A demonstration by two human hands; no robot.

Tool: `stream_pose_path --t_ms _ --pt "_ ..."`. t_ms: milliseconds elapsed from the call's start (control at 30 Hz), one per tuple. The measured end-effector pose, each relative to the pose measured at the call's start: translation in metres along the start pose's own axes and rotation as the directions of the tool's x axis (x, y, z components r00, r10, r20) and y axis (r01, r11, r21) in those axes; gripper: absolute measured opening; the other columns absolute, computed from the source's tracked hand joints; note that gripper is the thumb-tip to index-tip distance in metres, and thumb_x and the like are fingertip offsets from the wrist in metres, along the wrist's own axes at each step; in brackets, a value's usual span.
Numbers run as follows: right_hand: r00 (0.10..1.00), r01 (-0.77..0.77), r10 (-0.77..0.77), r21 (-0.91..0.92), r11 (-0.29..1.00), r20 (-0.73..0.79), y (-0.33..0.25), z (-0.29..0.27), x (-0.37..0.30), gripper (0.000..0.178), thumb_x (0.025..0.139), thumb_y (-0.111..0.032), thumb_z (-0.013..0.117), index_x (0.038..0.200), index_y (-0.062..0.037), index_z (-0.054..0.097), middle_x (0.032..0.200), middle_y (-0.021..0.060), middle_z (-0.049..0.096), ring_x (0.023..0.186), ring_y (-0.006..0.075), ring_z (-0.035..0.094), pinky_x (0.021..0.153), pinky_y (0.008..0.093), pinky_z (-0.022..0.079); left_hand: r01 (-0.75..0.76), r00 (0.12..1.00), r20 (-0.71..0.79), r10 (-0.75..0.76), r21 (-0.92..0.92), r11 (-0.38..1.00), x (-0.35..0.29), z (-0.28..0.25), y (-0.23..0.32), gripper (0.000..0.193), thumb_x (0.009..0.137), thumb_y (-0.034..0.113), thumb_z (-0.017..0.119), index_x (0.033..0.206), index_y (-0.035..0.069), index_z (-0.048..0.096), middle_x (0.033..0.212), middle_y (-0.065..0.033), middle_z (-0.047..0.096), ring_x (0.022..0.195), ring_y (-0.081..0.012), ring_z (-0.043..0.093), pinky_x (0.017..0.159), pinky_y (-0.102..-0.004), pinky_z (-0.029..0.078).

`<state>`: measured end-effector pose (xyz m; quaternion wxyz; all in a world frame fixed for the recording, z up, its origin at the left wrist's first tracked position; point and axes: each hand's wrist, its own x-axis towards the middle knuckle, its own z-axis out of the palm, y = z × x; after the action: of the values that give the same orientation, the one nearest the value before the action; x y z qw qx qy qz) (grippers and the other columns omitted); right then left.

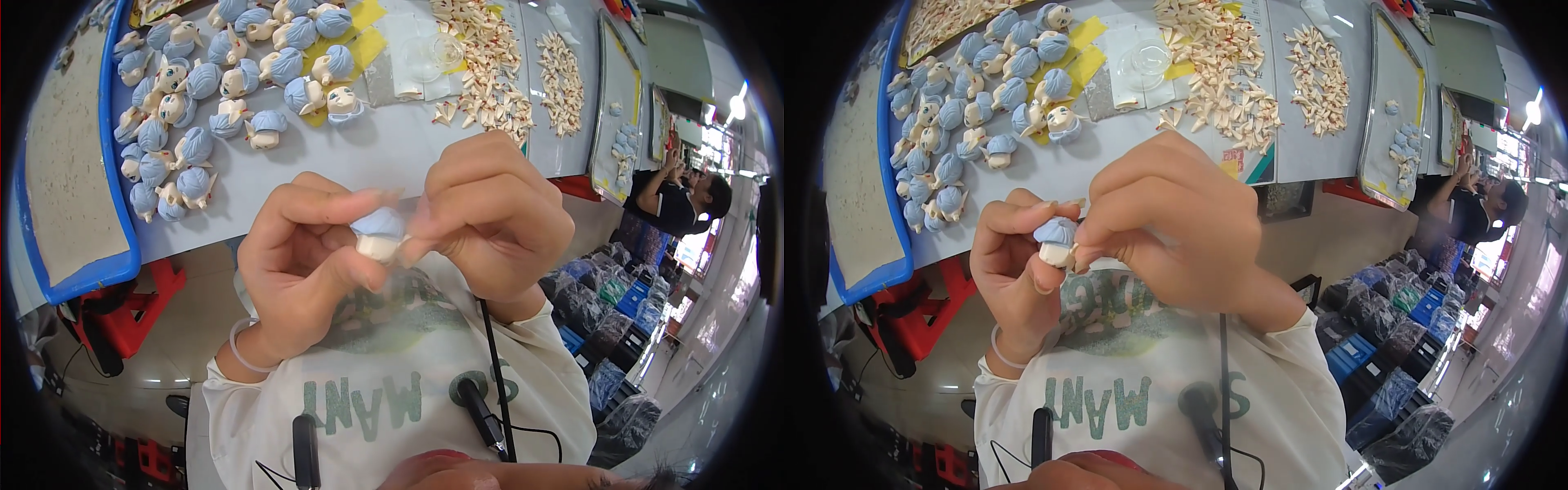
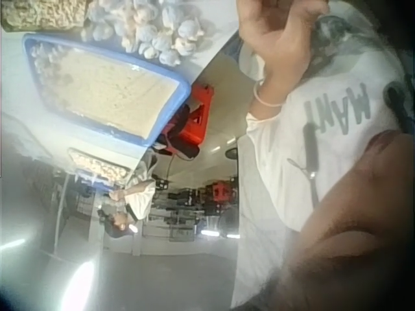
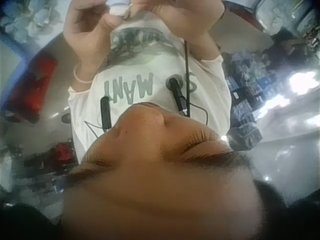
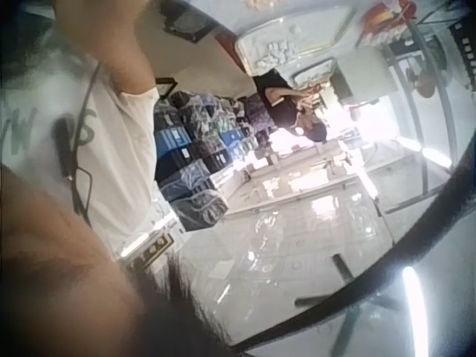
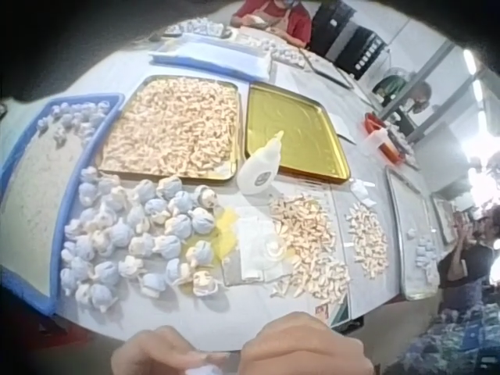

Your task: The person assembles small figure heads by attaching plastic hair pieces and facial components to them with glue from a bottle.

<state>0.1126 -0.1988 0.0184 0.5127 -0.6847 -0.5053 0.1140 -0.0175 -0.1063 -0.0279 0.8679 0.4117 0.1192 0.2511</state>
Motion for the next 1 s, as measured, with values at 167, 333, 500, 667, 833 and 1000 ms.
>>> stream_pose_path --t_ms 167,333,500,667,833,1000 --pt "0.998 0.027 -0.028 -0.021 0.999 -0.056 -0.003 -0.002 -0.002 0.024 0.05 0.003 0.072 0.068 -0.0084 0.061 0.067 0.0026 0.057 0.062 0.016 0.053 0.055 0.0248 0.041 -0.008 1.0 0.019 0.006 0.061 0.998 0.002 -0.001 -0.002 0.04 0.071 0.015 0.071 0.101 -0.003 0.052 0.087 -0.0095 0.054 0.071 -0.0109 0.051 0.065 -0.0221 0.043" --pt "0.948 -0.315 0.268 0.375 0.871 0.175 0.009 -0.011 -0.007 0.015 0.063 0.001 0.069 0.069 -0.0022 0.055 0.072 0.0039 0.055 0.066 0.0155 0.053 0.059 0.0256 0.042 -0.203 0.972 -0.015 0.235 0.456 0.866 -0.001 0.008 -0.003 0.038 0.069 0.021 0.072 0.095 0.001 0.052 0.085 -0.0087 0.053 0.081 -0.0203 0.05 0.075 -0.0316 0.042" --pt "0.869 -0.494 0.333 0.659 0.567 0.366 0.017 -0.022 -0.011 0.027 0.07 -0.004 0.069 0.088 -0.0023 0.049 0.082 0.0031 0.053 0.078 0.0136 0.054 0.069 0.0245 0.043 -0.51 0.857 0.372 0.356 0.709 0.487 0.011 0.01 0.002 0.036 0.073 0.025 0.068 0.097 0.004 0.051 0.095 -0.0109 0.055 0.086 -0.026 0.049 0.079 -0.0362 0.041" --pt "0.857 -0.497 0.34 0.797 0.342 0.388 0.018 -0.058 -0.033 0.037 0.072 -0.007 0.068 0.099 -0.0025 0.044 0.089 0.0037 0.054 0.086 0.0113 0.053 0.073 0.0251 0.044 -0.649 0.752 0.603 0.266 0.749 0.134 0.018 0.026 0.006 0.031 0.077 0.02 0.065 0.103 0.01 0.051 0.107 -0.0139 0.052 0.098 -0.0327 0.048 0.082 -0.0401 0.041" --pt "0.622 -0.618 0.388 -0.123 0.776 -0.68 0.066 -0.183 -0.076 0.019 0.068 -0.004 0.058 0.087 -0.0045 0.058 0.081 0.0052 0.057 0.069 0.0111 0.055 0.063 0.0251 0.045 -0.362 0.851 0.398 0.342 0.917 -0.166 0.026 -0.016 0.053 0.045 0.086 0.033 0.05 0.12 0.004 0.044 0.122 -0.0185 0.043 0.112 -0.0336 0.042 0.096 -0.0426 0.031" --pt "0.505 -0.827 0.268 -0.371 0.422 -0.82 0.112 -0.258 -0.123 0.017 0.067 -0.003 0.054 0.083 -0.0044 0.06 0.086 0.0158 0.057 0.077 0.0317 0.056 0.072 0.0365 0.045 -0.226 0.918 0.368 0.148 0.792 -0.566 0.042 -0.023 0.054 0.06 0.084 0.048 0.041 0.127 0.006 0.037 0.129 -0.019 0.035 0.12 -0.0381 0.03 0.099 -0.0496 0.022"
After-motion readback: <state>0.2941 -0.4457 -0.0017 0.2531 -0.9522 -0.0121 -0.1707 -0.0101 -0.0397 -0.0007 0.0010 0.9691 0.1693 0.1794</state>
